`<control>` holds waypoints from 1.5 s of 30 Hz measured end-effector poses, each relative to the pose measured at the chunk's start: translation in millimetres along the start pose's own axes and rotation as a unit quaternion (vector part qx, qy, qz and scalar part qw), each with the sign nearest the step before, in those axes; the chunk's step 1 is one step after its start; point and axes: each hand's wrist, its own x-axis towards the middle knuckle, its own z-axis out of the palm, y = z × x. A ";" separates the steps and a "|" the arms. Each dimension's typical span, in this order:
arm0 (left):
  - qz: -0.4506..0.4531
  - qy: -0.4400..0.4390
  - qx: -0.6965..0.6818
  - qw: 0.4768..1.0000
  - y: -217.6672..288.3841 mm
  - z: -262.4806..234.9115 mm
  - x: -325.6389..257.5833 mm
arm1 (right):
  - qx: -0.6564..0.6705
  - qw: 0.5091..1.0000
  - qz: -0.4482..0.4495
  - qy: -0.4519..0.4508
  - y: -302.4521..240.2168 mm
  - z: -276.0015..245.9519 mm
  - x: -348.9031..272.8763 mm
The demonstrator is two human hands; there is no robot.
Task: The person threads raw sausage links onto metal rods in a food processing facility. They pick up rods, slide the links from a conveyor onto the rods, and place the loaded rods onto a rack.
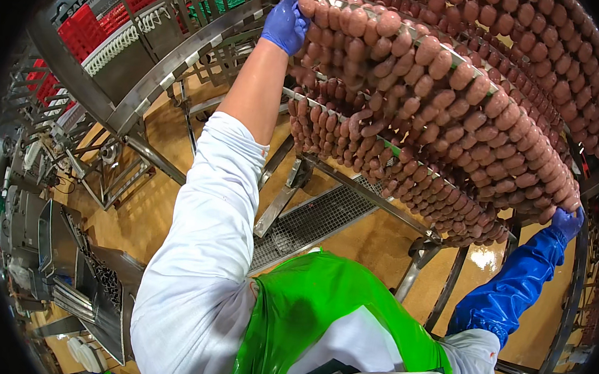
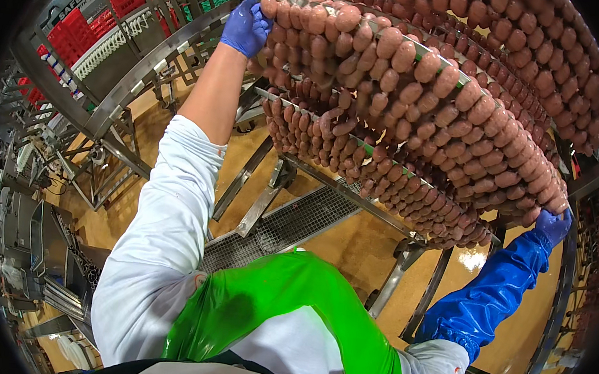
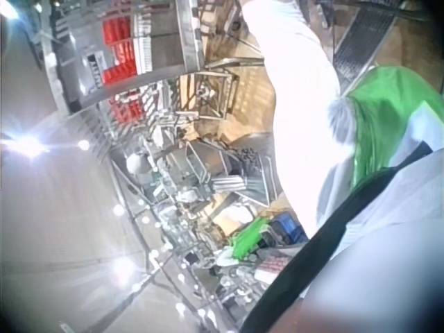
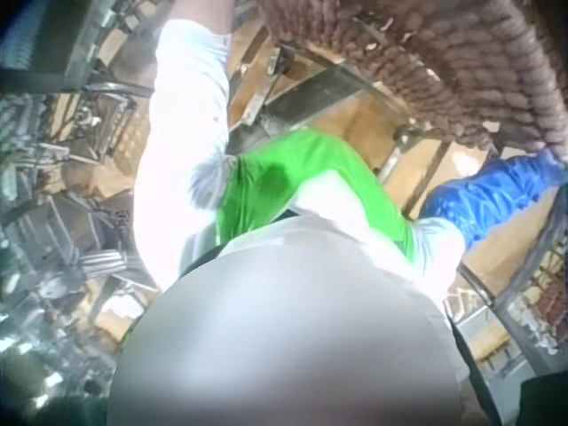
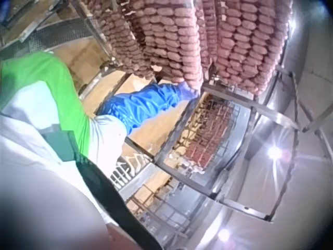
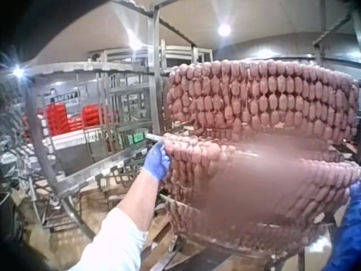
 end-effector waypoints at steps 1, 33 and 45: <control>-0.027 0.054 -0.005 0.998 -6.6 14.2 -0.2 | 0.006 1.000 -0.014 -0.011 -3.3 -4.1 -2.2; 0.046 0.065 0.125 0.989 -31.9 -23.4 23.0 | -0.529 0.768 -0.132 0.336 -303.4 -116.8 -249.3; 0.025 0.155 0.179 0.971 -8.4 -8.7 11.0 | -0.691 0.592 -0.052 0.412 -272.4 -131.3 -242.0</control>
